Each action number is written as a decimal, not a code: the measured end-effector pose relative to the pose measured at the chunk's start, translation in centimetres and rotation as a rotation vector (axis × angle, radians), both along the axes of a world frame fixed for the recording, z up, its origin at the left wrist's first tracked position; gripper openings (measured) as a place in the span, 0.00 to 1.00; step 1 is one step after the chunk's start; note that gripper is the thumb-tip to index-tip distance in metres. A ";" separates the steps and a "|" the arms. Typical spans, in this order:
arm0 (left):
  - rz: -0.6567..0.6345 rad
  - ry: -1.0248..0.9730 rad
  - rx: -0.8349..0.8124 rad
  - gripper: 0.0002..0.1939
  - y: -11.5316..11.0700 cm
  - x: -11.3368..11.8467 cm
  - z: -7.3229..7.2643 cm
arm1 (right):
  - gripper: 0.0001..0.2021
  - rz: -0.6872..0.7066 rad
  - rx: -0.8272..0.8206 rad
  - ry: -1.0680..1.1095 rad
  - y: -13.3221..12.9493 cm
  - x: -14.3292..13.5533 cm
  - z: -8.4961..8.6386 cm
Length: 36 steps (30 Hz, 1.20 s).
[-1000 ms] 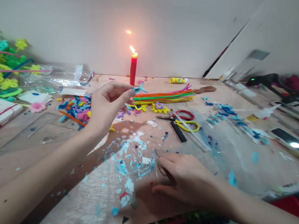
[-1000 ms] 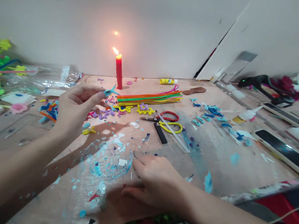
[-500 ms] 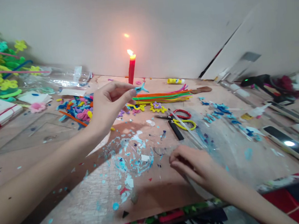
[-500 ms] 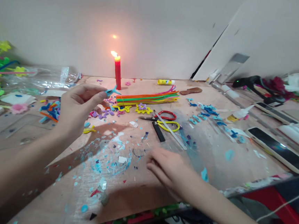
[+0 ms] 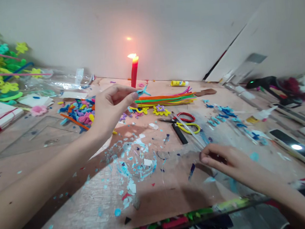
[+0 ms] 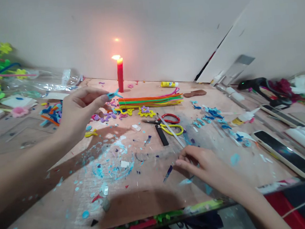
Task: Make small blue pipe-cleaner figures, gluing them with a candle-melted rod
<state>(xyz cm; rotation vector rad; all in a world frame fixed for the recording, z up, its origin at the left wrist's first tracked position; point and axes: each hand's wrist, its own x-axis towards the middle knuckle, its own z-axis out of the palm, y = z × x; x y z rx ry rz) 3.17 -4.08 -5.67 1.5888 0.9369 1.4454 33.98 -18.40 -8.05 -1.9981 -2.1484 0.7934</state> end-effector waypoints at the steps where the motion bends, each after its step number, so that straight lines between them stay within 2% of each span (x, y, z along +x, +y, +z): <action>1: -0.006 -0.006 -0.007 0.02 0.0 0.0 0.0 | 0.21 0.025 -0.025 0.019 -0.1 -0.3 -0.2; 4: -0.027 -0.030 -0.021 0.03 0.0 0.0 0.0 | 0.20 0.073 -0.079 0.142 -0.2 -1.4 -0.4; 6: -0.053 -0.061 -0.040 0.03 0.1 -0.1 0.0 | 0.20 0.040 -0.115 0.338 -0.1 -2.0 -0.2; 9: -0.140 -0.118 -0.116 0.03 0.0 -0.1 0.1 | 0.18 -0.118 -0.113 0.734 0.5 -2.8 0.5; 11: -0.237 -0.167 -0.185 0.03 -0.2 0.0 0.5 | 0.15 -0.253 -0.036 0.967 1.4 -3.2 1.3; 14: -0.421 -0.275 -0.317 0.03 -1.1 0.2 1.5 | 0.13 -0.390 0.101 1.197 3.3 -3.6 2.6; 18: -0.696 -0.367 -0.539 0.06 -2.9 0.6 2.6 | 0.10 -0.388 0.291 1.336 5.9 -4.1 4.0; 21: -0.914 -0.346 -0.654 0.08 -4.1 1.1 2.4 | 0.08 -0.359 0.385 1.352 6.9 -4.5 4.8; 23: -0.991 -0.359 -0.692 0.09 -4.4 1.6 2.0 | 0.07 -0.343 0.414 1.360 6.9 -4.8 5.1; 25: -0.991 -0.417 -0.697 0.09 -4.4 2.2 2.0 | 0.08 -0.319 0.428 1.383 6.4 -5.1 5.3; 27: -0.931 -0.501 -0.669 0.10 -4.1 2.7 2.4 | 0.08 -0.303 0.418 1.402 5.5 -5.1 5.3; 32: -0.614 -0.709 -0.522 0.05 -2.3 3.3 4.6 | 0.10 -0.354 0.381 1.407 3.0 -4.2 4.1; 36: -0.441 -0.754 -0.406 0.04 0.0 2.0 5.7 | 0.12 -0.499 0.366 1.392 0.9 -2.0 2.5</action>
